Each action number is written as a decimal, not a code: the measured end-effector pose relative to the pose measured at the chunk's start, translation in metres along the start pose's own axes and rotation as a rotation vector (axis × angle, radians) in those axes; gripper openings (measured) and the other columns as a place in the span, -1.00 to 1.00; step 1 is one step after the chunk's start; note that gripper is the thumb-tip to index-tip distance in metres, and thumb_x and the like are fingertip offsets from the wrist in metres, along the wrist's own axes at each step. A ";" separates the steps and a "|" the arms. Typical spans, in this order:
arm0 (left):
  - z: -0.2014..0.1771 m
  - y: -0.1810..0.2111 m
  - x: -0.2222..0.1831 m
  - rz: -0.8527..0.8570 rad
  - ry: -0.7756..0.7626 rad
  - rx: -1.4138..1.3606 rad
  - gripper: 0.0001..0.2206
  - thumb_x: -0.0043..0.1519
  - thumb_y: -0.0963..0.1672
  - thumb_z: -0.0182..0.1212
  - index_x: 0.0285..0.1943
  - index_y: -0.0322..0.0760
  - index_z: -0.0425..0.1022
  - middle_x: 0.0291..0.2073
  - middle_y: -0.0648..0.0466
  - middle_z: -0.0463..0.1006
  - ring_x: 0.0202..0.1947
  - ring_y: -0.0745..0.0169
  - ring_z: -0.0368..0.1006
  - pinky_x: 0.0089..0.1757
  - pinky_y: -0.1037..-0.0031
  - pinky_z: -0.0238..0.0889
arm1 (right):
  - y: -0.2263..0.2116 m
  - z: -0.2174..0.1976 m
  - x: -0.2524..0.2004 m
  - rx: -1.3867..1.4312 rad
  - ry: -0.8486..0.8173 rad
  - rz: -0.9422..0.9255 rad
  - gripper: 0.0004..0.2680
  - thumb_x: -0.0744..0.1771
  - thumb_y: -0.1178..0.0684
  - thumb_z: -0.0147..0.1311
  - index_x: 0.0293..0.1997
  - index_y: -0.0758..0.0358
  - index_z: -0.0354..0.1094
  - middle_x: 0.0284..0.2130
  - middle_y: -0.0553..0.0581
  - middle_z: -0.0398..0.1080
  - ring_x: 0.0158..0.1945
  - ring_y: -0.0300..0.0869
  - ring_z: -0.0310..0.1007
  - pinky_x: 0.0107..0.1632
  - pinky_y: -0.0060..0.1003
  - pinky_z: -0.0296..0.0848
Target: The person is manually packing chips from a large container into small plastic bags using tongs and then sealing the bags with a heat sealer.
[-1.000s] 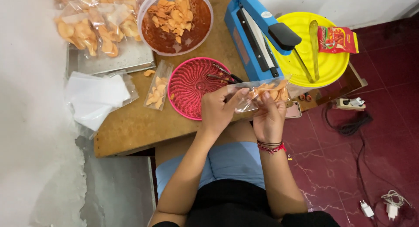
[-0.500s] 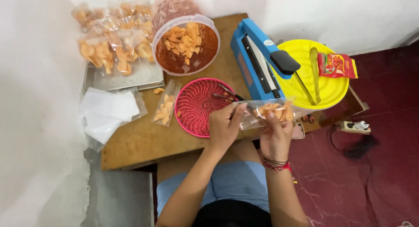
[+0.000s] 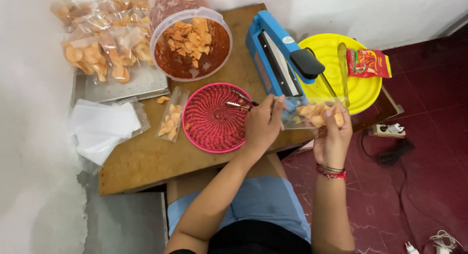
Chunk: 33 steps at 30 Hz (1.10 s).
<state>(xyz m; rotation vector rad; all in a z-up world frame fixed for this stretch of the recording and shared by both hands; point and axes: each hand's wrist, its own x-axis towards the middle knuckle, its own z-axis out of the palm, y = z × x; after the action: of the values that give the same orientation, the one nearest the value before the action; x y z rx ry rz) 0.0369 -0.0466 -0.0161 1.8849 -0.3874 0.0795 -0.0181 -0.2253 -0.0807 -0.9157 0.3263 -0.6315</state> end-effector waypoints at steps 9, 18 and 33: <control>0.016 -0.002 0.021 -0.029 0.047 0.213 -0.59 0.51 0.10 -0.15 -0.24 -0.07 0.51 -0.69 -0.06 0.59 -0.44 -0.35 0.63 -0.21 -0.01 0.48 | 0.010 -0.013 0.044 -0.031 0.019 -0.001 -0.83 0.43 0.14 0.19 0.14 0.22 0.36 -0.04 0.25 0.56 -0.13 0.07 0.73 -0.18 -0.10 0.81; 0.002 0.003 0.052 -0.377 -0.168 -0.058 -0.53 0.42 0.21 -0.18 -0.15 -0.03 0.49 -0.66 0.17 0.63 -0.30 0.06 0.73 0.04 0.18 0.43 | 0.014 0.004 0.087 -0.017 -0.027 0.060 -0.87 0.44 0.17 0.17 0.08 0.21 0.34 -0.17 0.22 0.57 -0.23 0.04 0.73 -0.24 -0.15 0.82; 0.013 -0.006 0.091 -0.272 -0.033 0.139 -0.58 0.41 0.11 -0.08 -0.32 -0.16 0.49 -0.62 0.01 0.65 -0.20 -0.30 0.68 -0.03 -0.03 0.44 | 0.033 0.019 0.131 -0.121 -0.059 0.040 -0.88 0.44 0.12 0.22 0.05 0.18 0.38 -0.22 0.17 0.60 -0.23 -0.13 0.73 -0.14 -0.23 0.81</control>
<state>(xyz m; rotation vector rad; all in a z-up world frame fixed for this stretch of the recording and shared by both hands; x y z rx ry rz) 0.1231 -0.0773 -0.0041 2.0613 -0.1482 -0.1094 0.1053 -0.2817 -0.0962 -1.0390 0.3314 -0.5510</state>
